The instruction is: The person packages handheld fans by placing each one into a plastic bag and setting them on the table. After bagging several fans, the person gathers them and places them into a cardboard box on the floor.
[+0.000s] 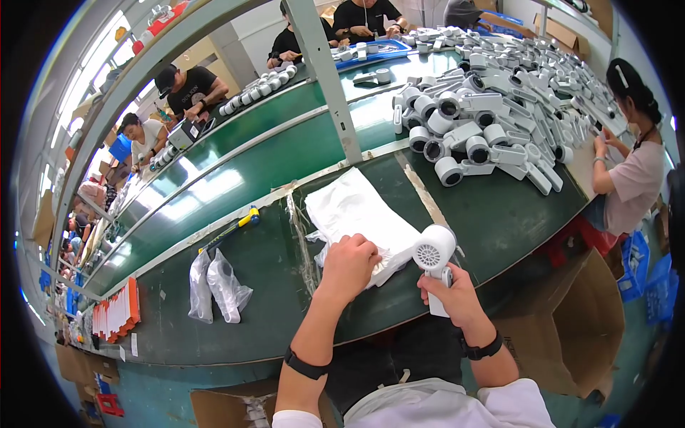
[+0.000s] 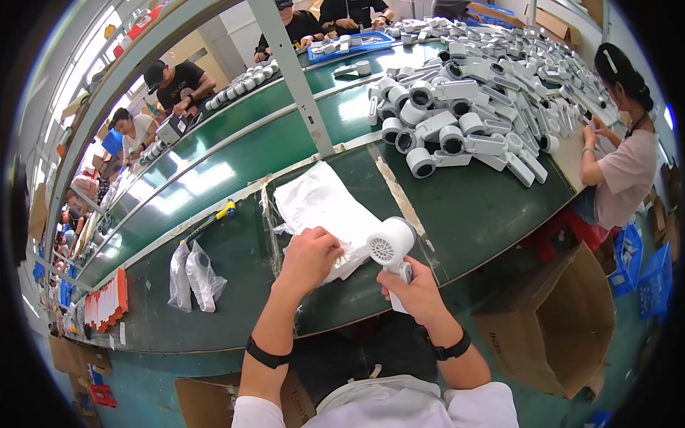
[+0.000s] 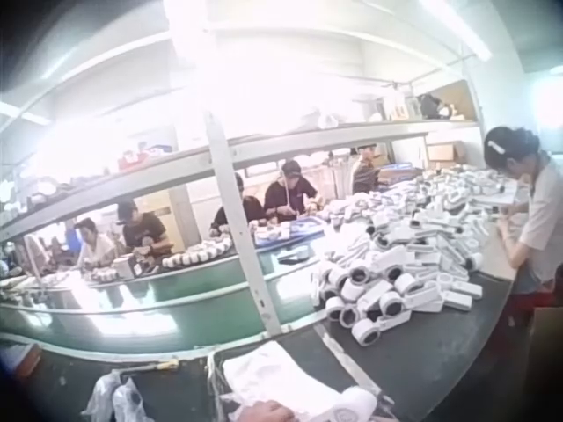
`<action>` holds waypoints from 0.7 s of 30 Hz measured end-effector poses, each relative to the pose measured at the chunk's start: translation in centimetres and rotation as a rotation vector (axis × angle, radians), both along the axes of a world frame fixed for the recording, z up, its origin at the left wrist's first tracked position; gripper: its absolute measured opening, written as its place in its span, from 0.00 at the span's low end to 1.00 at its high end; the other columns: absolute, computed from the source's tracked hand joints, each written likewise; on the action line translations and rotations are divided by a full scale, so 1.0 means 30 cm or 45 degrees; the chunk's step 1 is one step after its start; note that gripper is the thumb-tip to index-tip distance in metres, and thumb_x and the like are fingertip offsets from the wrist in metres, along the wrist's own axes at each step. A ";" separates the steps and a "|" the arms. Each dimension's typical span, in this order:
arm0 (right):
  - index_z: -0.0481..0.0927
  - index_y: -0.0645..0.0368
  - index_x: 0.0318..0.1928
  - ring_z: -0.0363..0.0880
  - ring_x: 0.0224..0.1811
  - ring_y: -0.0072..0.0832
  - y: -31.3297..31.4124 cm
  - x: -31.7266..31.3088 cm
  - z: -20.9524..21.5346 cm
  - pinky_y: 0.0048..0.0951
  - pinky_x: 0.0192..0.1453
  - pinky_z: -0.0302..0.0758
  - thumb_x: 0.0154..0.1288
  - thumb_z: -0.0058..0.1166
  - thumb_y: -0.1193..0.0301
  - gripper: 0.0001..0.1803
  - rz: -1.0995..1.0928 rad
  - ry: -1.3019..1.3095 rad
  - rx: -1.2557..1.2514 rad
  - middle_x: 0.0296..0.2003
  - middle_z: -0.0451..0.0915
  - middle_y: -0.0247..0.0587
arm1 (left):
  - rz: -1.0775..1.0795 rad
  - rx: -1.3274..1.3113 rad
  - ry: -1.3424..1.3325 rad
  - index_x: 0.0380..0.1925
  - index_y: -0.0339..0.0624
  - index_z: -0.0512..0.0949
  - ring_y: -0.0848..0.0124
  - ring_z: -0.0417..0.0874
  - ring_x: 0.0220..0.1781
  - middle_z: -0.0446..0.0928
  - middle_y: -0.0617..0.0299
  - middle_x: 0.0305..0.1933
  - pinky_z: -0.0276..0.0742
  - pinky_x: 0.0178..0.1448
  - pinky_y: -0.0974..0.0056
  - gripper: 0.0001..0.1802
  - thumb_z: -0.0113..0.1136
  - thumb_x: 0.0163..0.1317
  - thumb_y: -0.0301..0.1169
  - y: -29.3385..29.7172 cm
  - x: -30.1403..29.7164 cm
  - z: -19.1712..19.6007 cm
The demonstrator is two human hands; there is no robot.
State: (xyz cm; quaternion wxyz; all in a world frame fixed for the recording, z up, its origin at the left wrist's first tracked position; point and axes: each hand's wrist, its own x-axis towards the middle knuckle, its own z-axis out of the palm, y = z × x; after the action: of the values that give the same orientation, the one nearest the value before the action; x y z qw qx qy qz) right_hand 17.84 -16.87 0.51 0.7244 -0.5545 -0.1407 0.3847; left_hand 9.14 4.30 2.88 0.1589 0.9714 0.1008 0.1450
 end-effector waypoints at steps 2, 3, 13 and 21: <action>0.77 0.63 0.44 0.79 0.28 0.21 0.003 -0.004 0.001 0.23 0.32 0.76 0.63 0.59 0.76 0.10 0.004 0.010 0.014 0.31 0.81 0.36 | 0.003 0.001 -0.009 0.30 0.39 0.81 0.55 0.79 0.41 0.79 0.55 0.35 0.75 0.47 0.55 0.07 0.62 0.59 0.31 0.003 0.001 -0.010; 0.77 0.63 0.44 0.79 0.28 0.21 0.005 -0.006 0.000 0.23 0.32 0.76 0.63 0.59 0.76 0.10 0.008 0.011 0.012 0.31 0.81 0.36 | 0.003 0.001 -0.018 0.31 0.39 0.81 0.54 0.79 0.41 0.79 0.55 0.34 0.75 0.46 0.55 0.07 0.62 0.59 0.31 0.004 0.001 -0.015; 0.77 0.62 0.44 0.78 0.28 0.20 0.032 -0.023 -0.012 0.23 0.32 0.76 0.61 0.61 0.77 0.12 -0.013 0.053 0.025 0.32 0.81 0.35 | 0.195 -0.490 -0.112 0.37 0.34 0.80 0.60 0.83 0.35 0.82 0.49 0.32 0.77 0.42 0.62 0.07 0.58 0.64 0.26 -0.013 0.024 -0.005; 0.75 0.62 0.46 0.76 0.28 0.16 0.202 -0.025 0.007 0.20 0.31 0.73 0.56 0.66 0.74 0.18 -0.328 -0.269 0.040 0.34 0.80 0.33 | 0.130 -1.045 -0.150 0.42 0.35 0.81 0.76 0.80 0.34 0.82 0.62 0.33 0.75 0.40 0.69 0.08 0.59 0.64 0.23 -0.054 0.032 0.001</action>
State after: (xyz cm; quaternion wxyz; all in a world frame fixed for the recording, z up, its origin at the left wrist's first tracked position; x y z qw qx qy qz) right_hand 17.09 -10.80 0.73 0.7576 -0.5938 -0.1499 0.2259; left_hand 10.09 2.68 2.91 0.5310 0.8112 0.1891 0.1559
